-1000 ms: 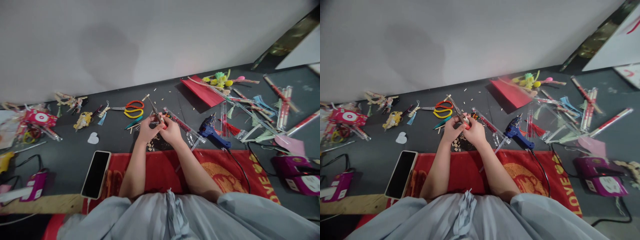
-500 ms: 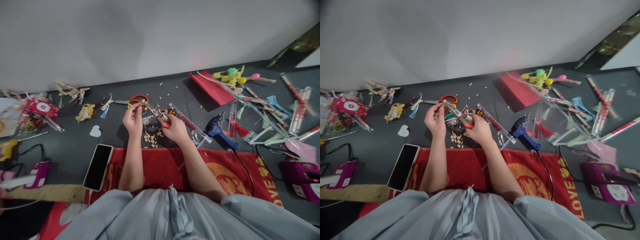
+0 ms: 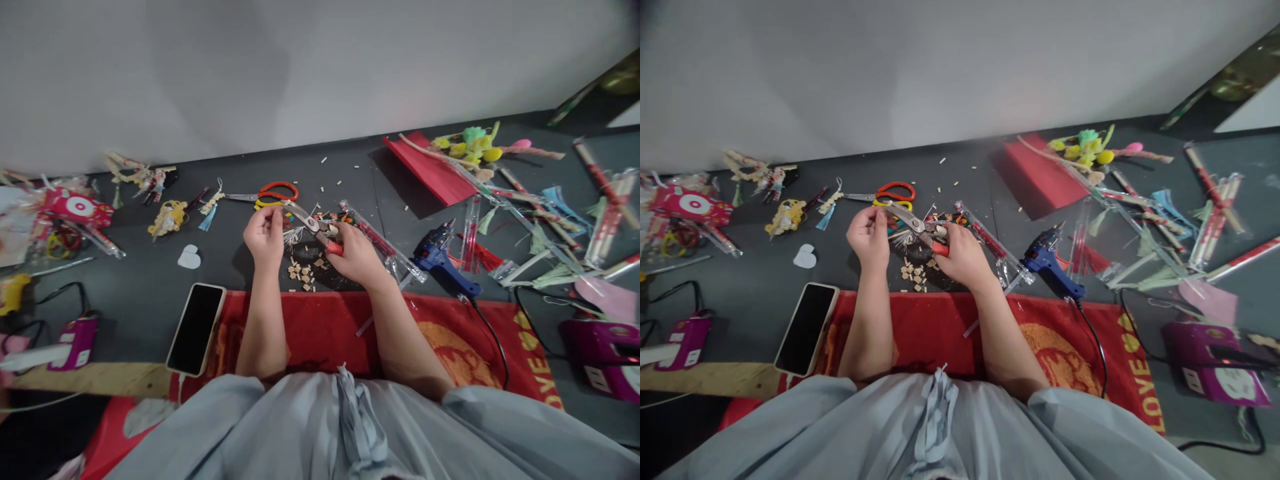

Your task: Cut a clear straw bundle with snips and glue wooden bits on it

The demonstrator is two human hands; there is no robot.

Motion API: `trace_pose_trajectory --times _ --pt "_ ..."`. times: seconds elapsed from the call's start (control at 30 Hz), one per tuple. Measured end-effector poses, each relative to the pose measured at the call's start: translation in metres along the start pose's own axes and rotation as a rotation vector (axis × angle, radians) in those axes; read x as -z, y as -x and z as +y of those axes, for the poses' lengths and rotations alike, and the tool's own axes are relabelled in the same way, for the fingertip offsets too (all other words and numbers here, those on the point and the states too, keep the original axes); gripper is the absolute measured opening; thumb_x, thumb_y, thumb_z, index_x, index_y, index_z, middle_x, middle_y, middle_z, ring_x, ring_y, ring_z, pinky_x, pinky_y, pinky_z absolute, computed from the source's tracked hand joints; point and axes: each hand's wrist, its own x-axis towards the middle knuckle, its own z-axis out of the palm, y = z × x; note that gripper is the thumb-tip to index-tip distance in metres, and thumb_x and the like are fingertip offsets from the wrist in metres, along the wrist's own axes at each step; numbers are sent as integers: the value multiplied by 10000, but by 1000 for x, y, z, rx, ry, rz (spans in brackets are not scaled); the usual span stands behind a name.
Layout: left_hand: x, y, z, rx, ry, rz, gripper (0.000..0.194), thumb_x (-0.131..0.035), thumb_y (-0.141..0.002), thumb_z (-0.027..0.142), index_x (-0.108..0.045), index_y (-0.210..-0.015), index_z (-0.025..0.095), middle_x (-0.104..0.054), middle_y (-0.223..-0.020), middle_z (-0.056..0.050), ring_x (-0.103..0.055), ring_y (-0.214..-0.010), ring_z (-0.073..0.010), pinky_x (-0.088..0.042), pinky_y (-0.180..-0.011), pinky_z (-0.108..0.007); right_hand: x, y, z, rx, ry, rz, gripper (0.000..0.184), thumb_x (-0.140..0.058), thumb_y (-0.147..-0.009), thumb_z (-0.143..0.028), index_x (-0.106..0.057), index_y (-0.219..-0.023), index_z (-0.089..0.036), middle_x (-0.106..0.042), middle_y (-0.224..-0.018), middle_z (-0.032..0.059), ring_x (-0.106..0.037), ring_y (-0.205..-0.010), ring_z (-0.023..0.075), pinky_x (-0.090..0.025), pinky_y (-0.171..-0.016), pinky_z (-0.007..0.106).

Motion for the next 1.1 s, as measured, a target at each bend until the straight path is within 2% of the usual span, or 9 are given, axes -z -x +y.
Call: trace_pose_trajectory --times 0.5,0.63,0.83,1.1 --pt "-1 -2 8 68 33 -20 382 -670 -692 555 -610 -732 180 -588 -523 40 -557 -437 -67 -480 -452 -194 1 0 2 7 -39 -25 547 -494 -683 -275 -504 -1195 -84 -630 -1109 189 -575 -1073 324 -439 -935 465" --pt "2 -3 8 80 9 -56 368 -661 -708 543 -602 -726 180 -578 -519 44 -542 -425 -55 -464 -445 -181 2 0 1 9 -35 -32 514 -497 -690 -279 -508 -1177 -114 -637 -1072 174 -587 -1023 310 -456 -881 448" --pt "4 -2 7 50 -32 -93 334 -625 -756 512 -598 -752 179 -570 -533 35 -546 -441 -66 -457 -444 -192 5 0 -2 0 -49 -51 425 -495 -697 -301 -534 -1087 -136 -638 -946 132 -591 -889 271 -457 -794 399" --pt "8 -2 1 -21 -82 -102 269 -597 -803 445 -603 -783 176 -581 -557 36 -557 -450 -61 -469 -474 -183 7 0 -5 -35 -61 -76 412 -509 -700 -310 -540 -1074 -138 -640 -961 131 -588 -881 263 -444 -780 383"
